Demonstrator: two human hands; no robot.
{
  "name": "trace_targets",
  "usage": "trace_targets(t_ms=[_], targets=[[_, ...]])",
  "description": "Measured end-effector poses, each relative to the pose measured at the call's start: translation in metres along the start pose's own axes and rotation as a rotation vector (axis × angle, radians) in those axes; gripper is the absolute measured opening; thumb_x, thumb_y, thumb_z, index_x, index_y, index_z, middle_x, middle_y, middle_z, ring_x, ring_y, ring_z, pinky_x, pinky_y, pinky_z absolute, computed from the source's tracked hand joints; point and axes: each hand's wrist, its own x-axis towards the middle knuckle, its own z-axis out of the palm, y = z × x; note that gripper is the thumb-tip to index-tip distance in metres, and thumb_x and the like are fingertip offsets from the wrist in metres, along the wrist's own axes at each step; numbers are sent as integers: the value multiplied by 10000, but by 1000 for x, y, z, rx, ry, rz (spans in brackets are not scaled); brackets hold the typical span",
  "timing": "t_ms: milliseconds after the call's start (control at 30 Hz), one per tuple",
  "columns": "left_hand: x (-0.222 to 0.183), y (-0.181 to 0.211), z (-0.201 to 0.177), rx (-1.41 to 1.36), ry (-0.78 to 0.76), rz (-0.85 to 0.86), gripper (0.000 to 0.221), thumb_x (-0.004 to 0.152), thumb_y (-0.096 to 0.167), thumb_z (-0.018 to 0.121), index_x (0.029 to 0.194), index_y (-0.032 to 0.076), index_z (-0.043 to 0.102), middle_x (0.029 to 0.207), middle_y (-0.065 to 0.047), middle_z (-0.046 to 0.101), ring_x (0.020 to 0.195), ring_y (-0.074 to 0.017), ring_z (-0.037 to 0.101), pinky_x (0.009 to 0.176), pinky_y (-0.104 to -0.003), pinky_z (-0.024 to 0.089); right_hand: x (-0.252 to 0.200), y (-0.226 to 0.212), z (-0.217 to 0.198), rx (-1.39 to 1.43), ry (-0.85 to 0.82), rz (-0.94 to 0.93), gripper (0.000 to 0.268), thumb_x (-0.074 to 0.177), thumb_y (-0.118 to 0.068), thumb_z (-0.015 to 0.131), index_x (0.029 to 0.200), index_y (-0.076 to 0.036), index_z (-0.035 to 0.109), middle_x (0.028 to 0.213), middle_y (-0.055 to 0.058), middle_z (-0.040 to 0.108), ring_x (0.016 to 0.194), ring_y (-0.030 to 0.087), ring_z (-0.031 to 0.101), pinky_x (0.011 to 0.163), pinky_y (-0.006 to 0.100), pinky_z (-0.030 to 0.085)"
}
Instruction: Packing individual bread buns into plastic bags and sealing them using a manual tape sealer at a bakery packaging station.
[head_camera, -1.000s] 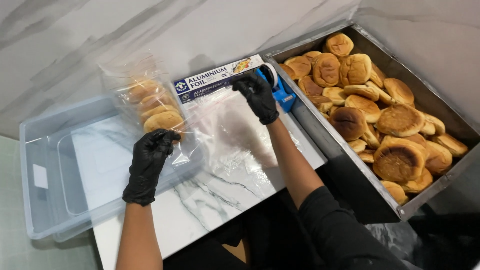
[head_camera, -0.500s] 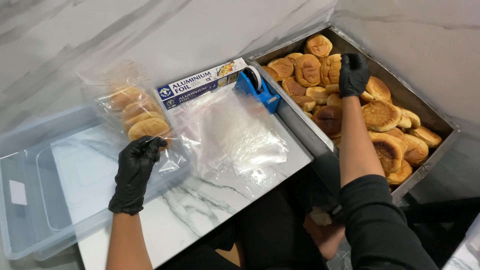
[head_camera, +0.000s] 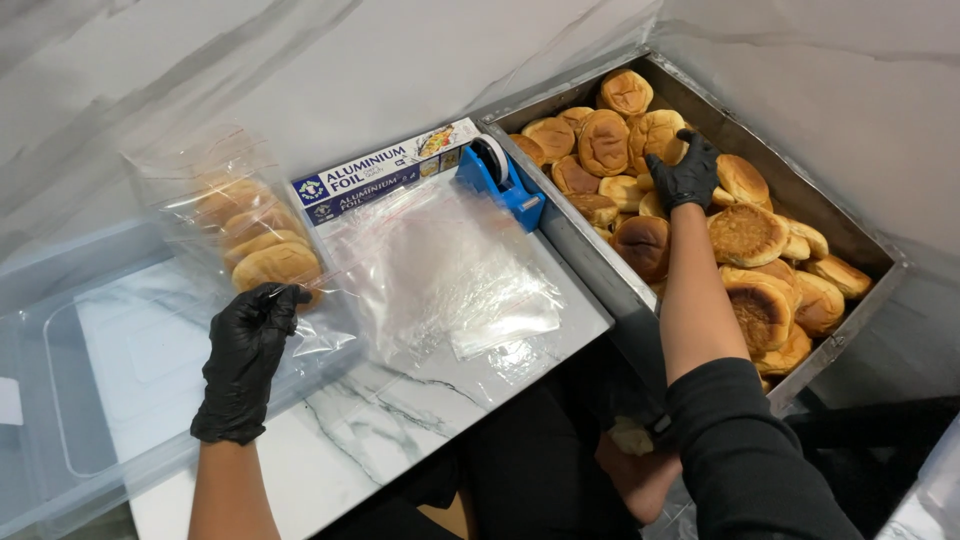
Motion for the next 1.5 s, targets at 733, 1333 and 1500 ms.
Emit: trace_targets(t_ms=[733, 1333, 1500], targets=[[4, -21, 4, -48, 34, -14, 148, 1005, 218, 728, 883, 150, 774, 510, -37, 584, 542, -147, 574, 666, -287, 519, 5, 3, 19, -95, -76, -174, 206, 942, -533, 678, 1140, -585, 696, 1141, -10, 713, 1085, 322, 658, 970, 416, 516], [3, -10, -5, -196, -45, -73, 189, 1011, 213, 644, 1025, 87, 784, 732, 1, 641, 723, -84, 589, 646, -245, 540, 74, 28, 52, 1510, 97, -644, 716, 916, 145, 680, 1538, -110, 435, 1532, 155, 414, 1365, 423, 439, 1138, 622, 449], [3, -10, -8, -331, -60, -52, 193, 980, 214, 657, 1029, 39, 723, 937, -85, 775, 683, -108, 616, 623, -251, 540, -31, -107, -18, 1688, -392, -86, 876, 845, -69, 848, 1542, -369, 410, 1638, 77, 490, 1300, 324, 654, 747, 369, 646]])
